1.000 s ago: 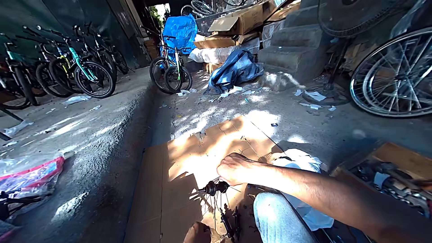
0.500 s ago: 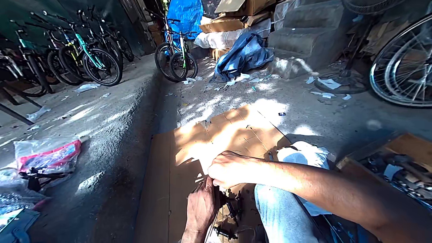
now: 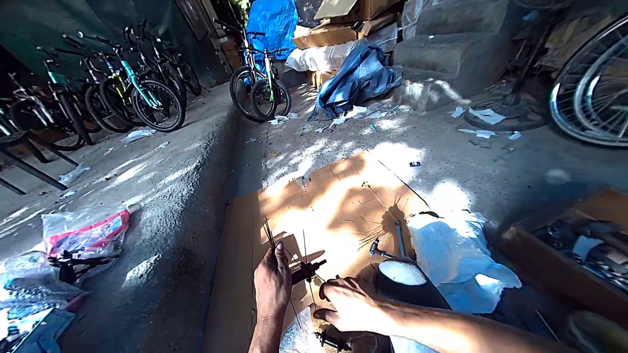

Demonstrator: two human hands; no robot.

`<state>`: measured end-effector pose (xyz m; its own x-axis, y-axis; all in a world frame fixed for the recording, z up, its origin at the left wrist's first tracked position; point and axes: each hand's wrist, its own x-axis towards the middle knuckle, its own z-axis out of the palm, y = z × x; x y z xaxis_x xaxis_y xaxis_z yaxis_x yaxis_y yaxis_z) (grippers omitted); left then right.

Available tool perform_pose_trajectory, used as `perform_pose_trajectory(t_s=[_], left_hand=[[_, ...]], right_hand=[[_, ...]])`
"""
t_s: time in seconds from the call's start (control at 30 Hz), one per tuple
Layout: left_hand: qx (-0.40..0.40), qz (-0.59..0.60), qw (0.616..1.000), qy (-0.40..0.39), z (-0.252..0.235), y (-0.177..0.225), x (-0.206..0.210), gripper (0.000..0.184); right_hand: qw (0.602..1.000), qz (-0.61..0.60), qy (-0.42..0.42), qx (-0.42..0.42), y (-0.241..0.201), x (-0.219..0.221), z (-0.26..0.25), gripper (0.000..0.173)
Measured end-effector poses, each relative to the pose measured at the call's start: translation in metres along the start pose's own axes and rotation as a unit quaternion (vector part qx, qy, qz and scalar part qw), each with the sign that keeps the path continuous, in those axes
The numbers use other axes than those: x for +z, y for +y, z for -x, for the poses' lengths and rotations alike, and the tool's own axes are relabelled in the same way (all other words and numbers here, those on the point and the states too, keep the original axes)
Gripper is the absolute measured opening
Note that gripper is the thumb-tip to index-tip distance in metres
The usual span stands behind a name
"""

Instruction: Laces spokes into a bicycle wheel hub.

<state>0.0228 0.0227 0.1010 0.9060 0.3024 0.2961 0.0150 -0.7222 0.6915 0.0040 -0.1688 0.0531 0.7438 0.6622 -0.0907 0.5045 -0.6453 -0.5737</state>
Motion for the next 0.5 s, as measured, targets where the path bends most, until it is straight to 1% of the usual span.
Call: perform_pose_trajectory(t_s=[0.07, 0.1, 0.17, 0.2, 0.3, 0.4, 0.47, 0.5], left_hand=[[-0.009, -0.001, 1.0, -0.006, 0.0, 0.014, -0.003, 0.048], [-0.013, 0.002, 1.0, -0.006, 0.0, 0.02, -0.003, 0.047], [-0.02, 0.027, 0.999, 0.0, 0.003, 0.029, -0.006, 0.046], [-0.024, 0.045, 0.999, 0.005, 0.004, 0.031, -0.006, 0.047], [-0.023, 0.088, 0.995, 0.029, 0.009, 0.03, -0.006, 0.046], [-0.012, 0.089, 0.995, 0.043, 0.013, 0.022, -0.006, 0.045], [-0.014, 0.082, 0.996, 0.041, 0.017, 0.02, -0.006, 0.046], [-0.017, 0.079, 0.996, 0.04, 0.018, 0.021, -0.006, 0.046]], right_hand=[[0.999, -0.023, -0.002, 0.046, 0.003, 0.005, -0.011, 0.059], [0.998, -0.028, 0.009, 0.054, 0.005, 0.004, -0.016, 0.057], [0.997, -0.043, 0.032, 0.056, 0.008, 0.001, -0.023, 0.043], [0.996, -0.058, 0.028, 0.06, 0.009, -0.001, -0.024, 0.038], [0.991, -0.097, 0.026, 0.085, 0.01, -0.007, -0.014, 0.028], [0.99, -0.108, 0.036, 0.084, 0.014, -0.006, -0.009, 0.033], [0.989, -0.126, 0.038, 0.069, 0.019, 0.001, -0.019, 0.042], [0.987, -0.143, 0.039, 0.059, 0.019, 0.003, -0.026, 0.043]])
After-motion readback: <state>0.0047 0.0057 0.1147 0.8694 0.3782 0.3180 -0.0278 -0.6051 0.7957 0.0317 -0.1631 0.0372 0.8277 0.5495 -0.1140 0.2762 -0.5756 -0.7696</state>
